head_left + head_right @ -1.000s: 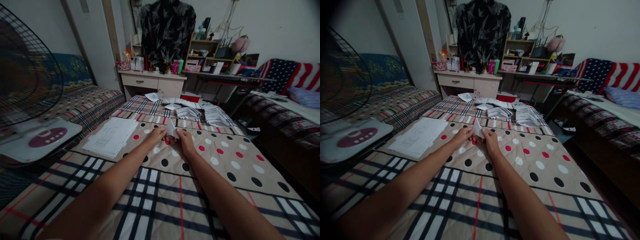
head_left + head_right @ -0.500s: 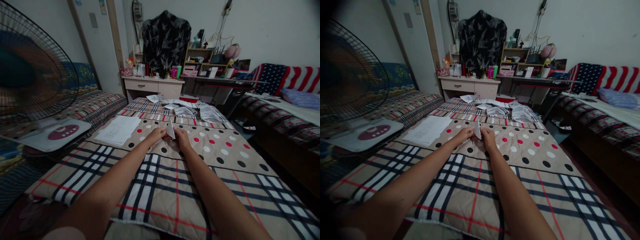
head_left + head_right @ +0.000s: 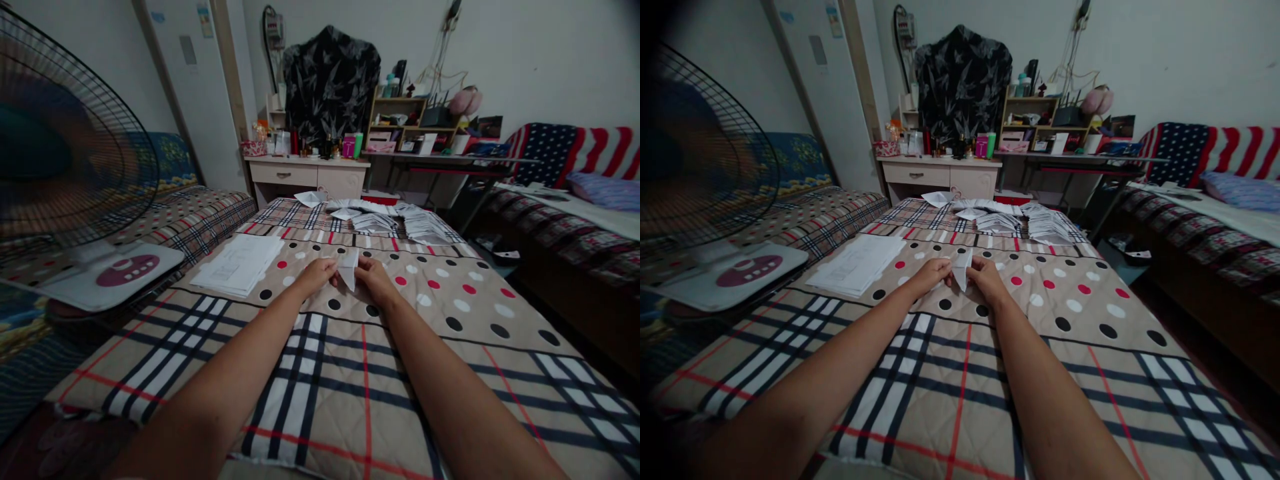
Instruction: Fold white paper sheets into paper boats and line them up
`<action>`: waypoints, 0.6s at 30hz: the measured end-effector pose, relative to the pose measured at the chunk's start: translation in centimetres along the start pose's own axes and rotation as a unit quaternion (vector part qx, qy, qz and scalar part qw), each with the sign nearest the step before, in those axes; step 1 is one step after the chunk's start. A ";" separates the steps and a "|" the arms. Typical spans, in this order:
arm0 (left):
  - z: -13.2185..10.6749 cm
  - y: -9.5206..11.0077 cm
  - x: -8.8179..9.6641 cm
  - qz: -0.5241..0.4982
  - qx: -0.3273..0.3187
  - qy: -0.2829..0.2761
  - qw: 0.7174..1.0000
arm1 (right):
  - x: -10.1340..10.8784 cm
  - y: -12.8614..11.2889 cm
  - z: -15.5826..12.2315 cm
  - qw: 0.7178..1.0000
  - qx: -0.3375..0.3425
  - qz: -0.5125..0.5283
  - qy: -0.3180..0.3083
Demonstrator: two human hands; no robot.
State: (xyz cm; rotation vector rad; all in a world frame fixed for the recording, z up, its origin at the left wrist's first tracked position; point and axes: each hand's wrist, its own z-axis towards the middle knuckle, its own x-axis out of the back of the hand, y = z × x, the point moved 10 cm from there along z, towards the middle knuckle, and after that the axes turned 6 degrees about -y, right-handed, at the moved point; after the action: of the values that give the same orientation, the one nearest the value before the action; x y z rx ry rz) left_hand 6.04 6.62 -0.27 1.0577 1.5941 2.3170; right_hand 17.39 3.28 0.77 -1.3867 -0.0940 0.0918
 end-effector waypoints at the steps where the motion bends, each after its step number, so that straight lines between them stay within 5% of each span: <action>1: 0.0 0.1 0.0 0.004 -0.001 0.001 1.000 | 0.0 0.1 0.0 1.000 -0.001 -0.002 0.000; 6: -0.9 2.8 0.9 0.073 -0.060 0.074 0.993 | 1.3 0.6 0.5 0.997 0.008 -0.036 0.064; 11: -2.5 7.8 -1.2 0.270 -0.219 0.057 0.936 | 2.3 0.6 0.8 0.989 0.031 -0.091 0.109; 18: -2.7 8.4 -0.4 0.395 -0.186 0.099 0.894 | 2.3 0.1 0.7 0.983 0.035 -0.144 0.107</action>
State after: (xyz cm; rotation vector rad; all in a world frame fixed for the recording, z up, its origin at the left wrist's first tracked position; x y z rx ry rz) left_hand 6.91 0.72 6.23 1.6089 0.7347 3.1430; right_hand 19.64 4.24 0.80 -1.2912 -0.1107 -0.2929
